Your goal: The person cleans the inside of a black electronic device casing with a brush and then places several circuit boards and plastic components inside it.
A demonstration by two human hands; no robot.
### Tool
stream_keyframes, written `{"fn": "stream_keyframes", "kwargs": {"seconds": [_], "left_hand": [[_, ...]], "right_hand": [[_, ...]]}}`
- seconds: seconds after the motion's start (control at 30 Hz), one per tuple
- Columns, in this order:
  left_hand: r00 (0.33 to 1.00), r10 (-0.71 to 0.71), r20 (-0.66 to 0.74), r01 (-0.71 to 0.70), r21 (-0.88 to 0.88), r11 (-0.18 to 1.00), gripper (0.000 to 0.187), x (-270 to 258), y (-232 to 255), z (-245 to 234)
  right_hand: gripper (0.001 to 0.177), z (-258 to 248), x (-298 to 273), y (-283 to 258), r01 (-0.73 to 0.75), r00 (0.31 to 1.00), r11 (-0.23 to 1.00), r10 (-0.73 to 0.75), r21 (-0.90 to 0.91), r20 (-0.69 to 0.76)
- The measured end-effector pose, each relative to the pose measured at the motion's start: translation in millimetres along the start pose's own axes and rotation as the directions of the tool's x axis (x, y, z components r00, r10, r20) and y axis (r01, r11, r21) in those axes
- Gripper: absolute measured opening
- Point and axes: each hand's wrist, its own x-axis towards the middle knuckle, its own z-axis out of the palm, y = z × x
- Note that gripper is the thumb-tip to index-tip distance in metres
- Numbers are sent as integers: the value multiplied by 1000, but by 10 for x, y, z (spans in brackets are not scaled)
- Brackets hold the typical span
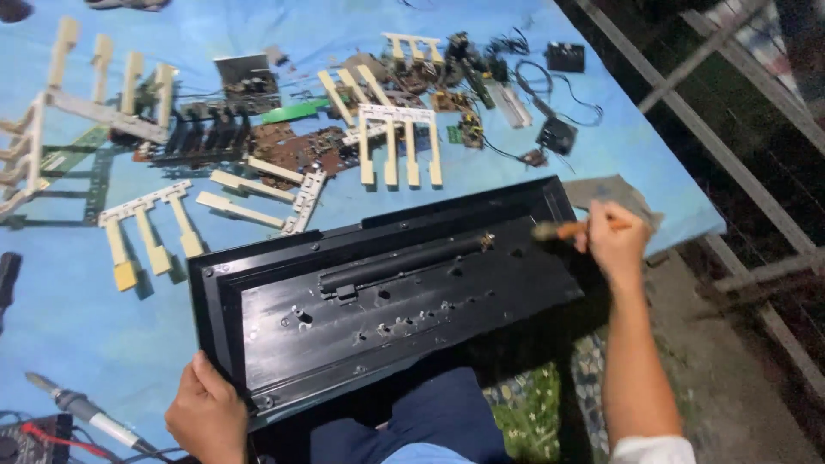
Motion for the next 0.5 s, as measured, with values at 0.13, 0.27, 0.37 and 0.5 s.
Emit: {"fn": "stream_keyframes", "kwargs": {"seconds": [0.13, 0.27, 0.37, 0.5], "left_hand": [[1000, 2, 17, -2, -10, 1000, 38, 7, -31, -2], [1000, 1, 29, -1, -7, 1000, 40, 22, -32, -1], [999, 37, 17, -36, -24, 999, 39, 2, -48, -26], [1000, 23, -13, -24, -49, 999, 38, -5, 5, -25]], "right_hand": [[27, 369, -20, 331, -36, 989, 993, 19, 115, 145], [31, 454, -53, 179, -32, 987, 998, 23, 54, 162], [34, 274, -15, 163, 108, 994, 976, -101, -187, 47], [38, -24, 53, -39, -273, 922, 919, 335, -286, 194]]}}
